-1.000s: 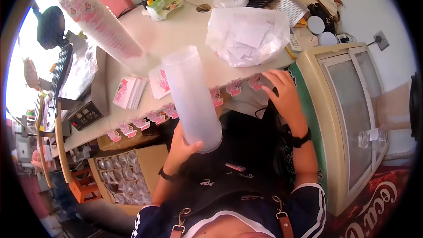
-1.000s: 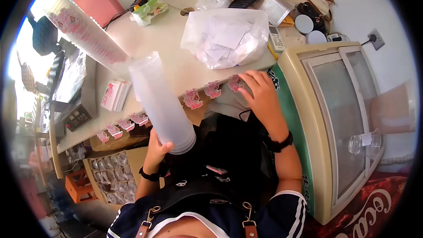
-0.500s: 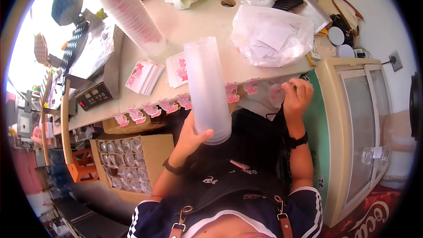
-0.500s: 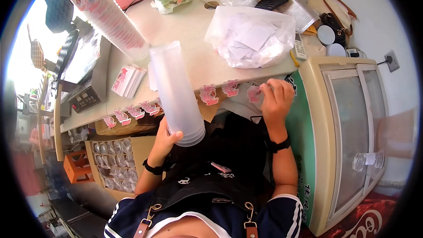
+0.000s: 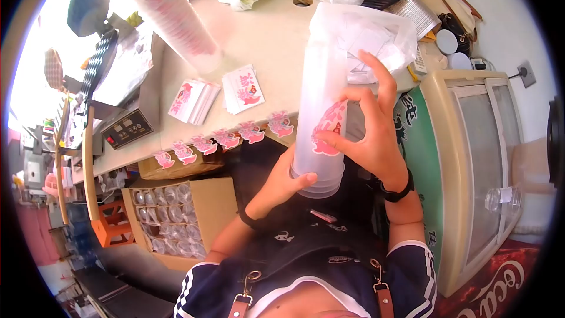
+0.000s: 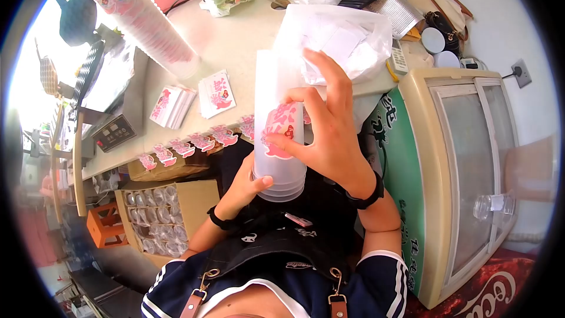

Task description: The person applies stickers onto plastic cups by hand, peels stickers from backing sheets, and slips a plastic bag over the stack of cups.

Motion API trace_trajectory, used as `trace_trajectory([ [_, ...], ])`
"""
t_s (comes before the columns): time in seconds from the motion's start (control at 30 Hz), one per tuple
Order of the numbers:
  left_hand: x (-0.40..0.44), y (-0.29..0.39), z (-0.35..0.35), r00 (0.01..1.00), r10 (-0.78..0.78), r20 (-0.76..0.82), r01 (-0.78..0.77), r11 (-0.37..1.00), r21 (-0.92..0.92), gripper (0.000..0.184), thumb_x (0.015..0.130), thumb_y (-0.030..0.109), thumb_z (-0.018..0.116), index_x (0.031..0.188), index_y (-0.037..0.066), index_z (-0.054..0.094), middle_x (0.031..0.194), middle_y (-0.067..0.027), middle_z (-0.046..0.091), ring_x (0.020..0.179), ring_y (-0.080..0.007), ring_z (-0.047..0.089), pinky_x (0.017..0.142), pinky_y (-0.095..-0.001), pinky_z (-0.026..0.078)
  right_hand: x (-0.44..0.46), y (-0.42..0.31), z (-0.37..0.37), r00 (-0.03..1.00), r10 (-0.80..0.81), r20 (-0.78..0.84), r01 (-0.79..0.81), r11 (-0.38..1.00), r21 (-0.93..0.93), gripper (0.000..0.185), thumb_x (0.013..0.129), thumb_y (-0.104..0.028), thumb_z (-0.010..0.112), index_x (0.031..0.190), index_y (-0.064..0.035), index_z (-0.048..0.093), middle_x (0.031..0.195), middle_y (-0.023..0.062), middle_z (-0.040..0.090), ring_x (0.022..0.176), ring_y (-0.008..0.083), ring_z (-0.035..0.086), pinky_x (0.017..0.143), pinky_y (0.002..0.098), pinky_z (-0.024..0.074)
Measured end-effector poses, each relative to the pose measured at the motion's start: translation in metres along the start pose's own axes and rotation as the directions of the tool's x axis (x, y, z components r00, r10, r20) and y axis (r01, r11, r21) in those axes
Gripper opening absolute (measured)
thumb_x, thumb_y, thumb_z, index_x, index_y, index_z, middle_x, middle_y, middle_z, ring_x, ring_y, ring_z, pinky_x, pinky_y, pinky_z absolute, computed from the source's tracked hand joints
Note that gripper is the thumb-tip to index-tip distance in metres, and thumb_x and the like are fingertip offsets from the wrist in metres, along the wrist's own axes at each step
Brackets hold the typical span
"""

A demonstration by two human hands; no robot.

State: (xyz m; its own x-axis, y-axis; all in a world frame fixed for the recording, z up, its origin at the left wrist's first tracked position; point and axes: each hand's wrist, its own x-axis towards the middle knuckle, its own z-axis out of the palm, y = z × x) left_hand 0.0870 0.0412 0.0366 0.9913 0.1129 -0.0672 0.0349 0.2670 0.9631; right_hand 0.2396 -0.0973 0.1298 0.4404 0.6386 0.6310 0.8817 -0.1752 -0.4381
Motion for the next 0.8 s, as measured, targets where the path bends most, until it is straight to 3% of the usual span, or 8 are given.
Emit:
trace_trajectory([
  [0.03,-0.002,0.001,-0.001,1.000,-0.024,0.014,0.025,0.998,-0.050,0.088,0.079,0.038,0.077,0.145,-0.002,0.034,0.134,-0.0122,0.052,0.124,-0.0200,0.049,0.106,-0.0347,0.038,0.000,-0.001,0.004,1.000,-0.003,0.000,0.003,1.000,0.005,0.068,0.061,-0.024,0.090,0.118,-0.0093,0.057,0.151,0.0195,0.028,0.139,0.0381,0.029,0.111,0.0477,0.0298],
  [0.1,-0.003,-0.001,-0.004,1.000,-0.019,0.015,0.019,1.000,-0.011,0.090,0.079,0.040,0.077,0.145,-0.002,0.034,0.135,-0.0126,0.052,0.124,-0.0201,0.049,0.106,-0.0349,0.038,0.001,-0.003,0.010,0.985,0.013,-0.174,0.034,0.965,0.262,0.110,0.054,-0.027,0.093,0.145,-0.0093,0.033,0.156,0.0205,0.018,0.144,0.0395,0.020,0.116,0.0494,0.0240],
  [0.13,-0.004,0.000,-0.004,0.999,-0.034,0.020,0.034,0.999,-0.005,0.091,0.078,0.041,0.077,0.145,-0.002,0.034,0.135,-0.0126,0.052,0.124,-0.0201,0.049,0.106,-0.0348,0.038,0.001,-0.004,0.010,0.985,0.013,-0.174,0.034,0.964,0.263,0.110,0.054,-0.027,0.093,0.145,-0.0093,0.033,0.156,0.0205,0.018,0.144,0.0395,0.020,0.116,0.0494,0.0240],
  [0.2,-0.004,0.001,-0.001,0.998,-0.053,0.031,0.053,0.999,-0.001,0.091,0.078,0.042,0.077,0.145,-0.002,0.034,0.135,-0.0127,0.052,0.124,-0.0200,0.049,0.106,-0.0348,0.038,-0.001,-0.005,0.009,0.998,-0.058,-0.038,0.061,0.995,0.074,0.139,0.049,-0.030,0.095,0.154,-0.0062,0.007,0.159,0.0210,0.013,0.146,0.0375,0.016,0.118,0.0484,0.0204],
  [0.37,-0.001,0.008,0.005,0.999,0.014,0.034,-0.019,0.987,0.160,0.091,0.078,0.044,0.076,0.145,-0.002,0.035,0.132,-0.0130,0.055,0.122,-0.0200,0.051,0.104,-0.0343,0.039,0.026,0.016,-0.007,0.992,0.034,-0.123,-0.012,0.984,0.176,0.133,0.053,-0.031,0.094,0.153,-0.0021,0.011,0.158,0.0209,0.017,0.145,0.0326,0.023,0.118,0.0444,0.0226],
  [0.6,0.000,0.007,0.006,1.000,-0.008,-0.004,0.008,0.998,0.059,0.086,0.078,0.046,0.075,0.140,-0.003,0.040,0.131,-0.0130,0.056,0.121,-0.0196,0.052,0.104,-0.0344,0.039,0.027,0.046,0.007,0.942,0.146,-0.301,-0.072,0.967,0.245,0.121,0.062,-0.031,0.091,0.152,-0.0034,0.014,0.153,0.0208,0.027,0.144,0.0319,0.026,0.117,0.0440,0.0223],
  [0.7,-0.005,0.006,0.001,0.999,-0.043,-0.010,0.043,0.999,-0.003,0.085,0.079,0.048,0.073,0.138,-0.003,0.042,0.130,-0.0129,0.055,0.120,-0.0197,0.052,0.103,-0.0346,0.039,0.000,0.020,0.015,0.970,0.109,-0.219,-0.032,0.944,0.327,0.124,0.062,-0.031,0.090,0.153,-0.0057,0.010,0.152,0.0216,0.027,0.144,0.0334,0.025,0.118,0.0456,0.0179],
  [0.8,-0.003,0.008,-0.002,1.000,0.016,-0.024,-0.016,1.000,-0.020,0.085,0.079,0.051,0.071,0.137,-0.005,0.042,0.129,-0.0136,0.056,0.118,-0.0207,0.053,0.102,-0.0344,0.040,-0.027,0.014,0.038,0.966,0.227,0.124,-0.251,0.711,0.657,0.131,0.065,-0.037,0.090,0.154,-0.0078,-0.002,0.153,0.0190,0.024,0.142,0.0354,0.027,0.116,0.0500,0.0208],
])
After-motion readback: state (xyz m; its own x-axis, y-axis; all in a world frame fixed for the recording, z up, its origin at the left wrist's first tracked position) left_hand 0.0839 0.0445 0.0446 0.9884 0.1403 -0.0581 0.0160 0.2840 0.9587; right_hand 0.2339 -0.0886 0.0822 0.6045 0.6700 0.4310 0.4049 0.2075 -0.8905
